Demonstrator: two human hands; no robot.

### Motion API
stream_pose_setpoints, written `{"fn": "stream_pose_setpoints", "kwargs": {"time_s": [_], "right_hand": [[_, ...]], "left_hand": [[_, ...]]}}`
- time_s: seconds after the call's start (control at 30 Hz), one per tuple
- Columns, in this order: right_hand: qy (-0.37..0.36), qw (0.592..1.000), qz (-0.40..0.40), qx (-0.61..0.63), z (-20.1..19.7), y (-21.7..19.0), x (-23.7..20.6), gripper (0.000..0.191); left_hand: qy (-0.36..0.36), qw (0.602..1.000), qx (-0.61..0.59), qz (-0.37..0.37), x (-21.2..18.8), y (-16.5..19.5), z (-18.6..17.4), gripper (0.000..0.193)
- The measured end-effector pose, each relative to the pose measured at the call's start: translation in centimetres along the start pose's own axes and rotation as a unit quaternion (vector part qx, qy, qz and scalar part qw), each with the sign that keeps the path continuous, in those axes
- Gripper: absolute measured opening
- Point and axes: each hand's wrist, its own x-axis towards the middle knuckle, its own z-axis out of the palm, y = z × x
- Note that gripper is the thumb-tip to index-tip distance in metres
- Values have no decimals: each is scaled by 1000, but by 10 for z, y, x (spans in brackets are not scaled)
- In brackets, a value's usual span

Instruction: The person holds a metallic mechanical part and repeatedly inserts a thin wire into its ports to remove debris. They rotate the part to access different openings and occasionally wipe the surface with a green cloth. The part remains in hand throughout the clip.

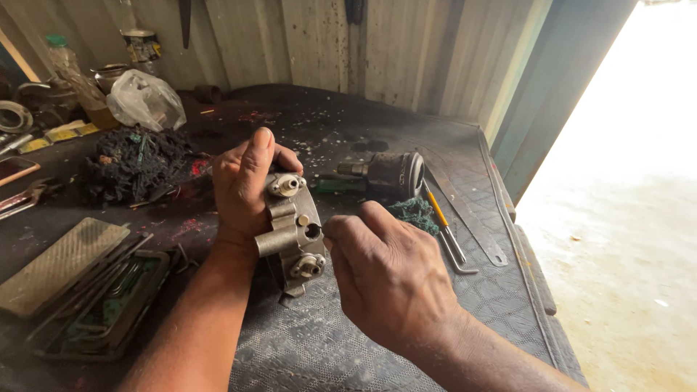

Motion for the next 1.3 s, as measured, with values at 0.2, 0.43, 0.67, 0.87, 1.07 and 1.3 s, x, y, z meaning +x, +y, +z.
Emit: {"fn": "stream_pose_setpoints", "kwargs": {"time_s": [0.2,0.43,0.67,0.87,1.07,1.3], "right_hand": [[-34,992,42,114,-9,4,7,3],[-21,999,26,32,-5,2,0,8],[-62,972,210,83,1,0,7,14],[-130,913,361,136,-3,-2,11,11],[-81,968,189,147,-4,10,9,9],[-131,981,38,138,-19,24,10,9]], "left_hand": [[-14,1000,-12,4,0,7,2,54],[-21,1000,13,6,1,6,5,56],[-19,999,-38,-14,2,-1,1,55],[-20,999,-23,-33,4,2,1,56],[-60,998,-5,-5,6,4,5,57],[-87,996,-10,-10,4,6,8,53]]}}
